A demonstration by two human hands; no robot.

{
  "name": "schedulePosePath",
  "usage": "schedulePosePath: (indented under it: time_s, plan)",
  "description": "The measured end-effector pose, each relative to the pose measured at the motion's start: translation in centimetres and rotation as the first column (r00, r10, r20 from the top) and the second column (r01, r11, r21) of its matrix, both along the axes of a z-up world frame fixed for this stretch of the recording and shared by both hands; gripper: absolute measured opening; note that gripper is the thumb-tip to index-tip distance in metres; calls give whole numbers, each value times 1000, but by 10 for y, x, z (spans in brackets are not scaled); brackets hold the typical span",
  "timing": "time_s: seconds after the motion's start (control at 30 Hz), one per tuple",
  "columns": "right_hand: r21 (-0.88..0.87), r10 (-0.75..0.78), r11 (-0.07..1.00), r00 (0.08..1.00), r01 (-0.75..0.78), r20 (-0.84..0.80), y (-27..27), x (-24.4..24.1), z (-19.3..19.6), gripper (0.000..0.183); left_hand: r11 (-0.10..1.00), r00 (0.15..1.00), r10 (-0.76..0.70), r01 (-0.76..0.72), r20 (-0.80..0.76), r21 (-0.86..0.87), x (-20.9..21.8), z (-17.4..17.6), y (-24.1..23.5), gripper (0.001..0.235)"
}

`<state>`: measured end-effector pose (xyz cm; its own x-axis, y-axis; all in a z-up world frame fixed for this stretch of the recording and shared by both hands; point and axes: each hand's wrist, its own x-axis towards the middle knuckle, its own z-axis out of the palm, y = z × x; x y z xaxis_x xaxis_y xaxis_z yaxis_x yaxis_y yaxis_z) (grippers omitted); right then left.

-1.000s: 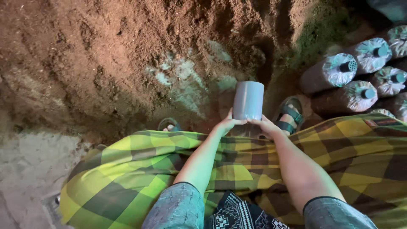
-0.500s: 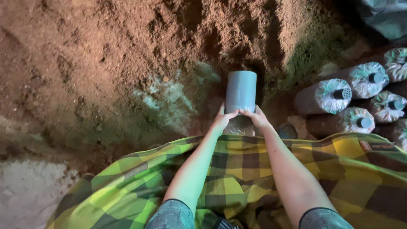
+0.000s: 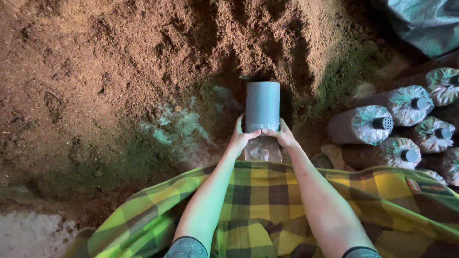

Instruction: The person sits on the floor and uses a cylindrical scoop to transfer brown substrate from a large pile into a clear plastic bag. They repeatedly scoop and pour the material, then pat it down inside the bag to compact it.

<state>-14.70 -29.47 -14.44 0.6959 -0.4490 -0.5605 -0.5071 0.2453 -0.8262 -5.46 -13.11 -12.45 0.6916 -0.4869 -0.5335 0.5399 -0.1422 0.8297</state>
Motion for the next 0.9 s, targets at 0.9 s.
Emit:
schedulePosePath:
  time_s: [0.9]
  plan:
    - [77,8,997,995,-16,99,-13,41,27,106,995,982,-95,89,-163,-40,37,-10,-18,97]
